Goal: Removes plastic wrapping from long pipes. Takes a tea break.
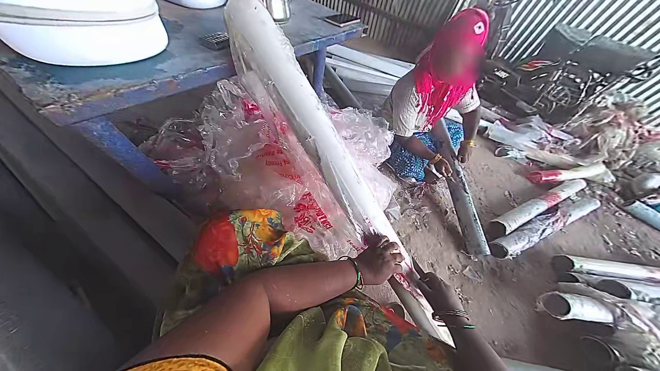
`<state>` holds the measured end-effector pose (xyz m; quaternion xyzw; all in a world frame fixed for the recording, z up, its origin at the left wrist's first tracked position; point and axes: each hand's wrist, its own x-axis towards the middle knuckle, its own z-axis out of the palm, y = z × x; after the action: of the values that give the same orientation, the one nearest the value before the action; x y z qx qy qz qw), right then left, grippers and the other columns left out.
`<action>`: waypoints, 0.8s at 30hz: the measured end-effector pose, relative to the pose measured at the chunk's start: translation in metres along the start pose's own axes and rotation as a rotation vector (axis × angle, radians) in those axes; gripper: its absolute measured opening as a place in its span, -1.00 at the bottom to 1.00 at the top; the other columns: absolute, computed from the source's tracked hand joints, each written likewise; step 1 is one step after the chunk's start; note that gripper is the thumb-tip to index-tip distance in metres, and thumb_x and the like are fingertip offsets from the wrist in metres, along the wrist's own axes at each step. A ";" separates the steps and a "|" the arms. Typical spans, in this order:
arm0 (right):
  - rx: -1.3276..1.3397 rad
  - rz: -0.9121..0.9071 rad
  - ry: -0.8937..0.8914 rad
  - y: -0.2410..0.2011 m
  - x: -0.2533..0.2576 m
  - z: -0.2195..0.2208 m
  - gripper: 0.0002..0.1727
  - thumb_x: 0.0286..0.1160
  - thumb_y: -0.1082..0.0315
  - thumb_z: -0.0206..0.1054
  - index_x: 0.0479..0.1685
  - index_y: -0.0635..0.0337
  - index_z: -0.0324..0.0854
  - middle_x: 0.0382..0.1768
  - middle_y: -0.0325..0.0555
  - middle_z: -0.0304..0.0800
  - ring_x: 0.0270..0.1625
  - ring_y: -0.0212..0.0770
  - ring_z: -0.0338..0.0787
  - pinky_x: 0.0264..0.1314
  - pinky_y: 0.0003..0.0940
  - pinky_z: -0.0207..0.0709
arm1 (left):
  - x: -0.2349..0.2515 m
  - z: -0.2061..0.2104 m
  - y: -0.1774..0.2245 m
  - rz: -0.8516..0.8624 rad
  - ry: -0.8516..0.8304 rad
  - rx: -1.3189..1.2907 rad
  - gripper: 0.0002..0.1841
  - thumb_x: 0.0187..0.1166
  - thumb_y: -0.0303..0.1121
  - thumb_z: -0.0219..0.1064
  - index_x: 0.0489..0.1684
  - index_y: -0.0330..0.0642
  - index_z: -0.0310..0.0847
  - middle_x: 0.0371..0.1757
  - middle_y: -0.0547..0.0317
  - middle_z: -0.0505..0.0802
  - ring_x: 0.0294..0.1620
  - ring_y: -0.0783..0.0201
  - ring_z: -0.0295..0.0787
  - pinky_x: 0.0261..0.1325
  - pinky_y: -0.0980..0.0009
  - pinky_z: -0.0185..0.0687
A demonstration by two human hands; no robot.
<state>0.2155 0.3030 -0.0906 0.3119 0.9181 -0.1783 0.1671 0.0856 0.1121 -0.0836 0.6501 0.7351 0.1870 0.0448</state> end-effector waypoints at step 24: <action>0.000 -0.023 0.016 -0.006 -0.004 -0.004 -0.54 0.73 0.18 0.25 0.34 0.41 0.57 0.22 0.39 0.73 0.30 0.33 0.74 0.37 0.29 0.48 | 0.000 -0.001 0.001 -0.020 -0.005 -0.018 -0.72 0.66 -0.43 0.21 0.11 -0.20 0.85 0.37 -0.07 0.80 0.65 -0.20 0.45 0.75 -0.18 0.02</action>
<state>0.2135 0.2981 -0.0845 0.3026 0.9230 -0.1777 0.1579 0.0866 0.1121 -0.0822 0.6427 0.7399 0.1913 0.0545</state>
